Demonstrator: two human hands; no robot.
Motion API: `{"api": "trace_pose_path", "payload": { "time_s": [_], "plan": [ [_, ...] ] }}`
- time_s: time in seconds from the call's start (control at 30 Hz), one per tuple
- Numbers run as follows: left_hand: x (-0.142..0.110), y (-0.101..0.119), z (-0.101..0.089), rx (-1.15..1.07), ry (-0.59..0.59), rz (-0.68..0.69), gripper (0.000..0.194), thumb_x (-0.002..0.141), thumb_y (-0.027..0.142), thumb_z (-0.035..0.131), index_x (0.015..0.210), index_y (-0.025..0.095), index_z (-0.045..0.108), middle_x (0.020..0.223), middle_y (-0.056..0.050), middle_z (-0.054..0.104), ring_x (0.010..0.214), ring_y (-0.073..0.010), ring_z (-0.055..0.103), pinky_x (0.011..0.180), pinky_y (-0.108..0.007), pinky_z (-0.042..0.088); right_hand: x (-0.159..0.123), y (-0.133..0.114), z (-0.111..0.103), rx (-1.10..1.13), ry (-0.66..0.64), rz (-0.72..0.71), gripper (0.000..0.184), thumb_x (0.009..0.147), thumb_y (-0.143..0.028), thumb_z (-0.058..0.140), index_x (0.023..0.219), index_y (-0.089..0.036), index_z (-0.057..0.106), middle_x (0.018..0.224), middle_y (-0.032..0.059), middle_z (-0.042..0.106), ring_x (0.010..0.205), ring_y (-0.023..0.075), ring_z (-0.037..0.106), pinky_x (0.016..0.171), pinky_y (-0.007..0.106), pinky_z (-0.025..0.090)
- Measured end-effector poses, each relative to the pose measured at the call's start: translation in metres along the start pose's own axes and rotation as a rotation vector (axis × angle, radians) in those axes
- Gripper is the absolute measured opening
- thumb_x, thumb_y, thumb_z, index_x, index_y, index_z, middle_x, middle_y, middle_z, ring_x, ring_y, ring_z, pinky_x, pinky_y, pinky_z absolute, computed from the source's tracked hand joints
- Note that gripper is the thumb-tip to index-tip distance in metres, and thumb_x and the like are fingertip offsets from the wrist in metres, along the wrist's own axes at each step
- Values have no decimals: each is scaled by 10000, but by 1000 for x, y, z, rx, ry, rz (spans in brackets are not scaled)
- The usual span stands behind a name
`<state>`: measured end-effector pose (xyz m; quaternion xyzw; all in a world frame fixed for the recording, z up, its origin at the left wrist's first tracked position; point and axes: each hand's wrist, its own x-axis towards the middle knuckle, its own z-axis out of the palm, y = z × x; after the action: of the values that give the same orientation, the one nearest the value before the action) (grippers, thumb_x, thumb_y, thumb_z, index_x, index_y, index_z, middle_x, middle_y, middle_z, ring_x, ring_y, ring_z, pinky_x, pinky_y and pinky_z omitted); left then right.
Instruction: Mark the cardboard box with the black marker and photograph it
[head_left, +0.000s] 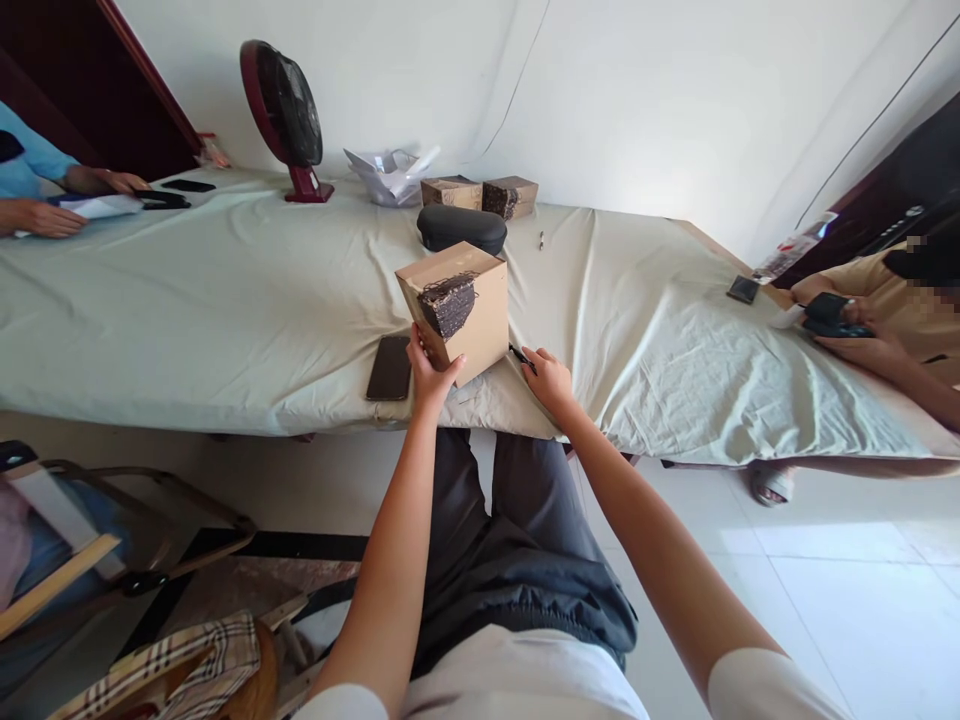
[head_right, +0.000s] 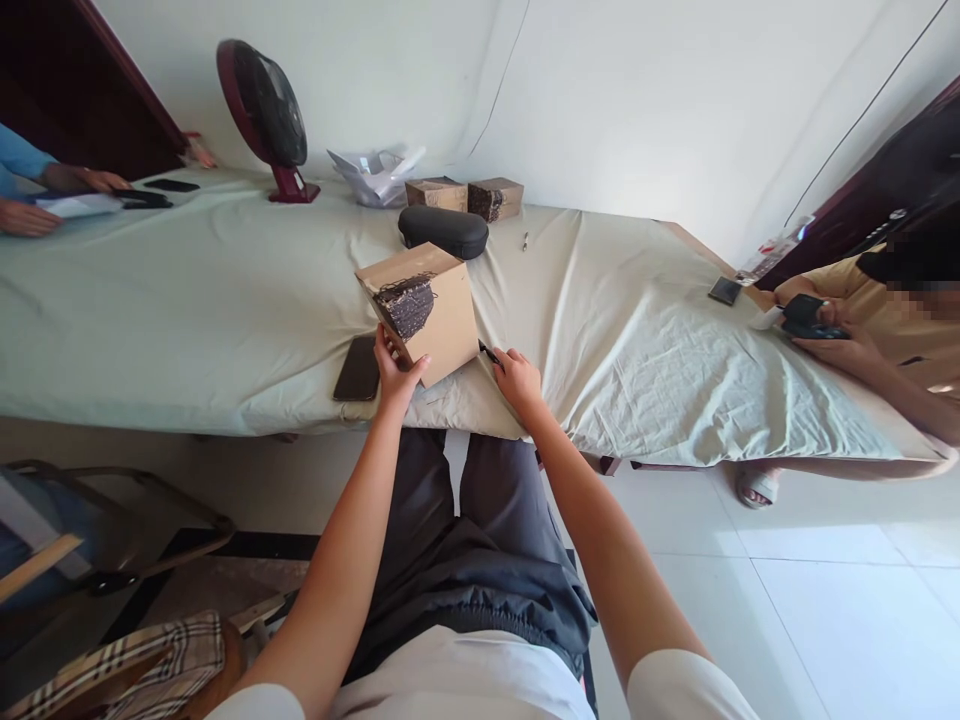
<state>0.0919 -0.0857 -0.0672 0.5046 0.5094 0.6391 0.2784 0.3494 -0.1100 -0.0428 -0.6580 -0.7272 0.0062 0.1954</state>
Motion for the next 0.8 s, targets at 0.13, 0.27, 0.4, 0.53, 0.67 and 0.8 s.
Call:
{"api": "trace_pose_path", "payload": {
  "time_s": [0.13,0.27,0.4,0.53,0.67,0.8],
  "plan": [
    [1,0,1,-18,2,-2,1173,661,260,897,1651,237,268,1530,-192,433,1467,-329,525,1164,-438,536,0,-1,-2,34,-7,1,502,1067,-324,502,1556,-234,575,1281,120,759,1120,303,718,731,348,483],
    [1,1,0,-35,7,-14,1168,663,272,903,1649,224,279,1544,-209,428,1452,-337,534,1141,-430,549,-1,-4,-2,58,39,34,457,999,-354,568,1430,-213,631,1200,110,768,1018,289,716,687,338,439],
    [1,0,-1,-45,31,-39,1179,666,315,930,1652,238,288,1577,-216,431,1465,-361,526,1123,-438,561,-1,-4,1,53,22,64,402,885,-253,587,1281,-204,638,1100,97,768,890,261,688,631,320,357],
    [2,-6,-1,-85,38,-34,1162,687,336,926,1657,261,289,1606,-207,429,1467,-336,537,1132,-418,556,1,0,6,58,36,48,388,896,-238,528,1277,-196,588,1102,112,761,838,259,664,615,321,309],
    [3,-14,-2,-160,64,-34,1164,738,404,890,1678,301,212,1645,-190,408,1468,-301,554,1136,-398,551,2,2,9,39,30,28,346,931,-255,507,1265,-193,569,1156,135,761,849,273,665,626,327,302],
    [3,-16,-2,-200,70,-30,1160,754,424,854,1681,286,171,1656,-205,401,1473,-302,550,1132,-410,551,3,0,7,31,3,50,277,996,-342,518,1225,-209,603,1165,126,775,870,283,687,644,334,335]
  ]
}}
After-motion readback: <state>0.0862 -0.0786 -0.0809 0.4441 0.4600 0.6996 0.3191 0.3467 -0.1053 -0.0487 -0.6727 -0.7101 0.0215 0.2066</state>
